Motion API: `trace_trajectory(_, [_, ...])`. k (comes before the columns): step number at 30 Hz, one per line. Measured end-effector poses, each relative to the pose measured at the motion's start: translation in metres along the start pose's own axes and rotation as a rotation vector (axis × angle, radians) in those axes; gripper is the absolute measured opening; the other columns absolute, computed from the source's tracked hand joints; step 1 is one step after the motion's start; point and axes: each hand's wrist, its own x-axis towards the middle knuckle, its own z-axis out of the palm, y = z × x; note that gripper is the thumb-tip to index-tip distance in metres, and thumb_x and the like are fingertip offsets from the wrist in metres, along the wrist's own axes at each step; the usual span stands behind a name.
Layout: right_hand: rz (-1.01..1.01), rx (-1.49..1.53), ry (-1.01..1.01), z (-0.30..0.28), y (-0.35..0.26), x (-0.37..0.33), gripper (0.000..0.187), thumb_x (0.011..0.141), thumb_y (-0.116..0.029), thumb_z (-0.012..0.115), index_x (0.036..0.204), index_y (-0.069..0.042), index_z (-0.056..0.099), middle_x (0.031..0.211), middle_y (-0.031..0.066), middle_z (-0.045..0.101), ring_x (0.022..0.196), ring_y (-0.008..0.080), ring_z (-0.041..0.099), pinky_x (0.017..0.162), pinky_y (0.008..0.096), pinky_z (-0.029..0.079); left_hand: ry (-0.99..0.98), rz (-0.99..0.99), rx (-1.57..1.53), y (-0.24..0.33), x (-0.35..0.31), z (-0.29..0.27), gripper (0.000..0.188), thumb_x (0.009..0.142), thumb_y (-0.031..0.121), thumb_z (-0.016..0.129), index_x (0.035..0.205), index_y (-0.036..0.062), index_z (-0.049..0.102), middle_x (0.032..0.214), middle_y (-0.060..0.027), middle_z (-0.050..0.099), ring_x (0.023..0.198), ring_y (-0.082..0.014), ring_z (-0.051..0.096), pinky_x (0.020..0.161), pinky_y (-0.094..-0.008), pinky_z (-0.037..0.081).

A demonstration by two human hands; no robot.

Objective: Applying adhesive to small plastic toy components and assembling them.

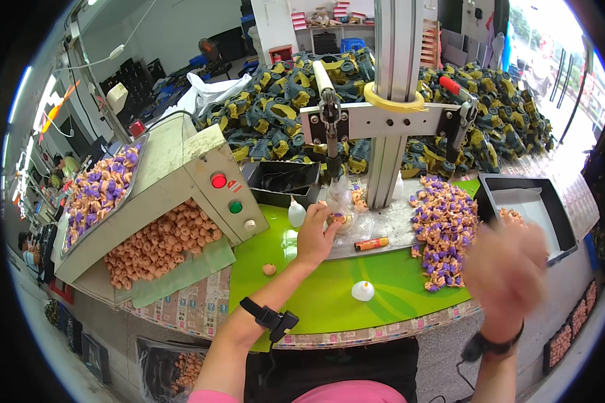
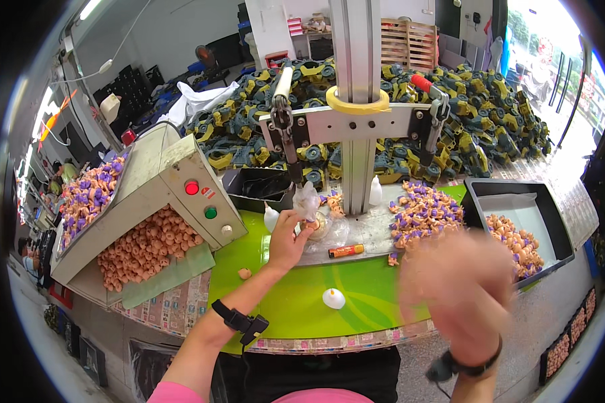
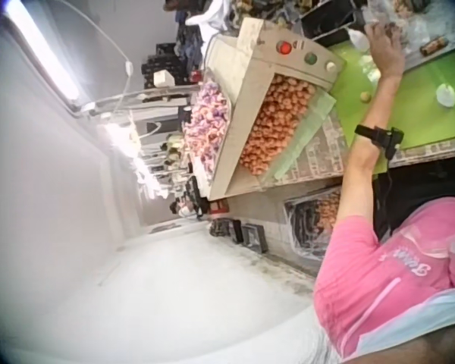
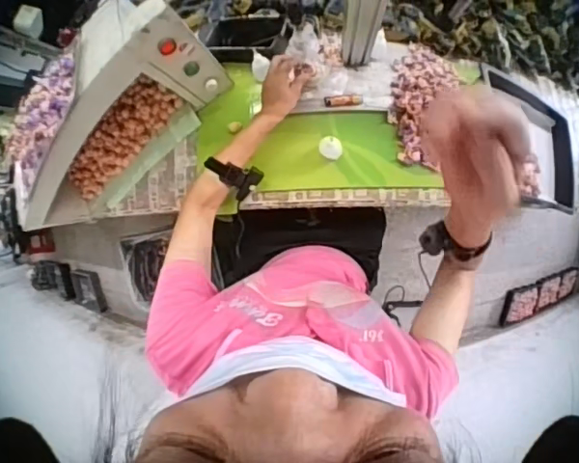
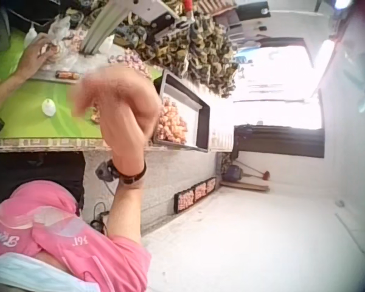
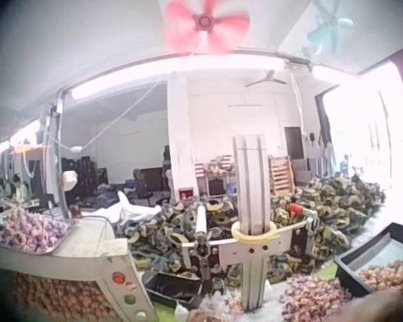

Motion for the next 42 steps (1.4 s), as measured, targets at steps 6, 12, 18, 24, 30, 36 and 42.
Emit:
trace_trajectory(6, [-0.551, -0.657, -0.367, 0.072, 0.082, 0.124, 0.031, 0.088, -0.014, 0.061, 0.115, 0.002, 0.059, 0.101, 0.0106, 0.065, 0.089, 0.0236, 0.064, 0.082, 0.0316, 0.048, -0.027, 0.023, -0.061, 0.012, 0.01, 0.001, 0.026, 0.084, 0.02, 0.068, 0.103, 0.004, 0.06, 0.097, -0.0076, 0.053, 0.072, -0.0208, 0.054, 0.06, -0.0298, 0.044])
trace_trajectory(12, [0.229, -0.775, -0.568, 0.143, 0.094, 0.19, 0.06, 0.075, -0.032, 0.075, 0.118, 0.004, 0.053, 0.1, 0.0173, 0.064, 0.091, 0.0263, 0.061, 0.082, 0.0365, 0.047, -0.063, -0.079, -0.073, 0.018, 0.007, -0.003, 0.025, 0.086, 0.021, 0.065, 0.1, 0.0025, 0.057, 0.098, -0.0089, 0.054, 0.083, -0.0265, 0.059, 0.07, -0.0344, 0.047])
trace_trajectory(18, [0.35, -0.583, -0.521, 0.158, 0.083, 0.207, 0.082, 0.073, -0.018, 0.073, 0.139, 0.009, 0.032, 0.103, 0.015, 0.06, 0.095, 0.0227, 0.058, 0.087, 0.0327, 0.043, -0.038, -0.06, -0.069, 0.011, 0.006, 0.004, 0.023, 0.085, 0.02, 0.065, 0.1, 0.0033, 0.058, 0.097, -0.0073, 0.054, 0.082, -0.0256, 0.059, 0.07, -0.0349, 0.047])
trace_trajectory(24, [-0.051, -0.137, -0.545, 0.15, 0.016, 0.169, 0.039, 0.077, -0.018, 0.072, 0.11, 0.0, 0.06, 0.093, 0.0051, 0.063, 0.088, 0.0112, 0.058, 0.08, 0.029, 0.045, -0.079, -0.104, -0.102, 0.012, 0.008, -0.002, 0.022, 0.081, 0.013, 0.068, 0.1, 0.0042, 0.06, 0.096, -0.0095, 0.053, 0.08, -0.0254, 0.056, 0.07, -0.031, 0.045])
trace_trajectory(30, [-0.679, -0.362, -0.78, 0.13, 0.014, 0.077, 0.014, 0.079, -0.021, 0.069, 0.072, -0.009, 0.066, 0.065, 0.0028, 0.06, 0.067, 0.0192, 0.06, 0.081, 0.0361, 0.044, -0.172, -0.09, -0.137, 0.02, 0.009, -0.016, 0.034, 0.077, 0.009, 0.067, 0.108, 0.0033, 0.056, 0.101, -0.0124, 0.053, 0.091, -0.0321, 0.055, 0.076, -0.0364, 0.046])
trace_trajectory(36, [-0.537, -0.461, -0.83, 0.094, 0.045, 0.031, 0.019, 0.075, -0.015, 0.073, 0.093, -0.01, 0.066, 0.112, 0.003, 0.064, 0.115, 0.025, 0.055, 0.103, 0.0445, 0.03, -0.098, -0.226, -0.244, 0.027, -0.025, -0.035, 0.035, 0.076, 0.006, 0.069, 0.109, 0.0051, 0.059, 0.095, -0.0077, 0.054, 0.085, -0.0212, 0.055, 0.07, -0.0298, 0.044])
trace_trajectory(42, [-0.334, -0.41, -0.526, 0.074, 0.085, -0.001, 0.072, 0.071, -0.022, 0.076, 0.133, -0.001, 0.045, 0.137, 0.0196, 0.045, 0.128, 0.0334, 0.042, 0.105, 0.0413, 0.034, -0.191, -0.718, -0.536, 0.042, -0.047, -0.072, 0.025, 0.082, 0.006, 0.066, 0.107, 0.0078, 0.064, 0.086, 0.0041, 0.053, 0.061, -0.0007, 0.045, 0.056, -0.0174, 0.037])
